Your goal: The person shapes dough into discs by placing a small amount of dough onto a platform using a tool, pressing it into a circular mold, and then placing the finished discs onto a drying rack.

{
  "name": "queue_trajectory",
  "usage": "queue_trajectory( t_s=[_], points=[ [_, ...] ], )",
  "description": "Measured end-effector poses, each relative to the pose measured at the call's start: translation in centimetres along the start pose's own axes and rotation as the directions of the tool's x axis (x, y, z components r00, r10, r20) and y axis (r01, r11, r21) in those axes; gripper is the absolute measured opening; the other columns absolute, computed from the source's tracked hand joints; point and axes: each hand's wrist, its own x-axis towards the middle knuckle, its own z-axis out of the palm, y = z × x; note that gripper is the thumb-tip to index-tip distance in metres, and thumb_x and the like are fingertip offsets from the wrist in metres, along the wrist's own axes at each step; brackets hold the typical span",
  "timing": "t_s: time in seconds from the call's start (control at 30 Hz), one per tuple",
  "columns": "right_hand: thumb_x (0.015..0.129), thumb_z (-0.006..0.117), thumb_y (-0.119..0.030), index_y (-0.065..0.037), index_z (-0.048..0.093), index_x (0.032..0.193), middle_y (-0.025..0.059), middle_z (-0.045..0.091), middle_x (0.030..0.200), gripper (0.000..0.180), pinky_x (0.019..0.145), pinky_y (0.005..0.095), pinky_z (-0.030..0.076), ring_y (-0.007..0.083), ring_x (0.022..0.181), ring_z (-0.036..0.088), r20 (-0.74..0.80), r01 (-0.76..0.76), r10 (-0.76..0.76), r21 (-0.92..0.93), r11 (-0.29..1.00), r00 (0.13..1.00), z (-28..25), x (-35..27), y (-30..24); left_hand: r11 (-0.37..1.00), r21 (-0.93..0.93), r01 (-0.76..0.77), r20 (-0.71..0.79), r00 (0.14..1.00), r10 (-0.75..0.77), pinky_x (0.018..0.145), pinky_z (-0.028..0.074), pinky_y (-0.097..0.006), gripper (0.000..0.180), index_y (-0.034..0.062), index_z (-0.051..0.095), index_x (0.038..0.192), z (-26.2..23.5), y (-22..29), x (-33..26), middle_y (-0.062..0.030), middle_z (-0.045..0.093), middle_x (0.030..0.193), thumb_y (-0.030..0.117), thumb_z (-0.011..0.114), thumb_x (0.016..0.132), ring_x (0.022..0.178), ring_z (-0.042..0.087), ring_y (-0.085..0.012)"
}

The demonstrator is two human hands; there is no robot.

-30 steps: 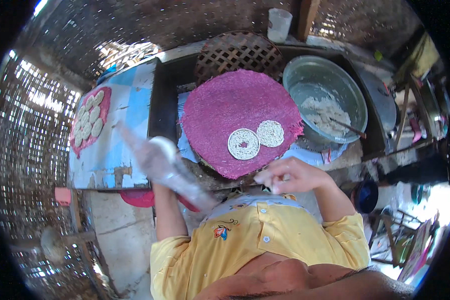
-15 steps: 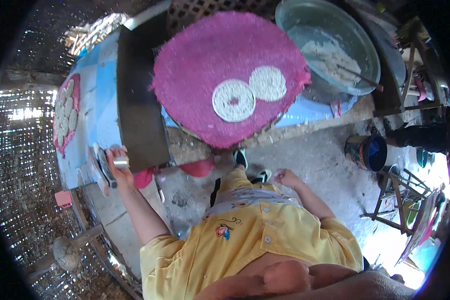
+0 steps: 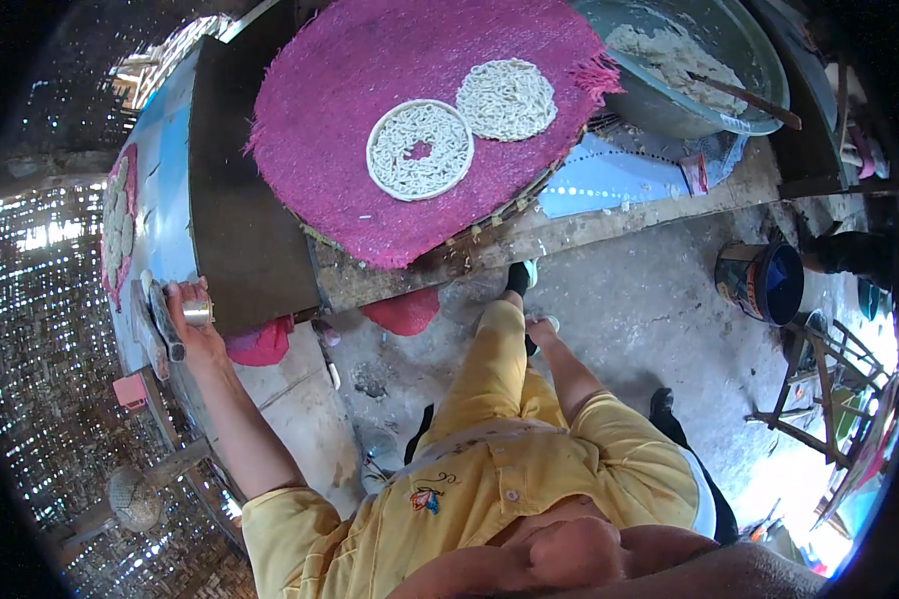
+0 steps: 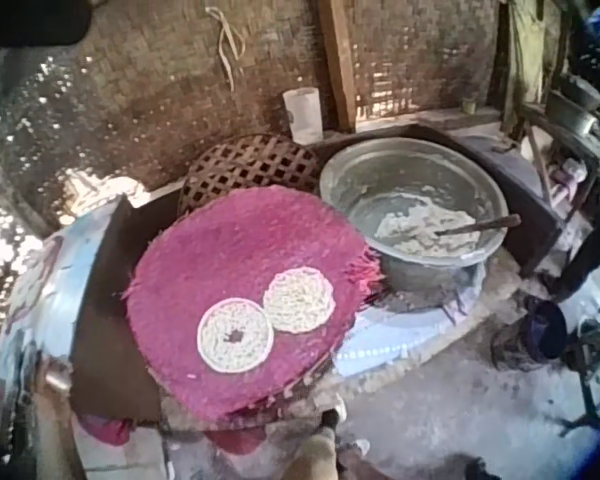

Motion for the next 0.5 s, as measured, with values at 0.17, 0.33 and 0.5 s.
queue_trajectory(
  t_s=[0.17,0.33,0.5],
  points=[
    [0.084,0.047,-0.03,-0.005,0.043,0.122,0.0139,0.054,0.113,0.046,0.081,0.0339,0.041,0.0241,0.1,0.052,-0.027,-0.064,0.087,0.477,0.876,0.996,0.6,0.2,-0.2,0.999,0.039,-0.023,-0.04,0.999,0.025,0.082,0.046,-0.035,0.018,0.0033,0.053,0.093,-1.3,-0.6,0.4,-0.004,0.051,0.08,0.017,0.057,0.082,0.078,0.052,-0.0136],
    [0.074,0.06,-0.021,-0.001,0.056,0.104,0.015,0.061,0.094,0.036,0.073,0.0341,0.044,0.0241,0.088,0.058,-0.045,-0.004,0.023,0.385,0.923,0.999,-1.1,1.7,1.8,0.992,0.11,-0.057,0.012,0.998,0.056,0.082,0.046,-0.036,0.009,0.006,0.053,0.088,-2.7,-1.7,1.4,-0.0027,0.05,0.079,0.013,0.055,0.083,0.076,0.051,-0.0134],
    [0.08,0.048,-0.013,-0.001,0.058,0.091,0.0067,0.059,0.09,0.019,0.072,0.0316,0.042,0.0174,0.086,0.054,-0.087,0.237,-0.233,0.605,0.76,0.969,-2.8,-5.5,-2.6,0.988,0.153,-0.013,-0.091,0.995,0.027,0.081,0.045,-0.037,0.013,0.0072,0.051,0.074,1.0,-0.2,-0.4,-0.0021,0.048,0.069,0.014,0.054,0.084,0.065,0.047,-0.0125]
  ],
)
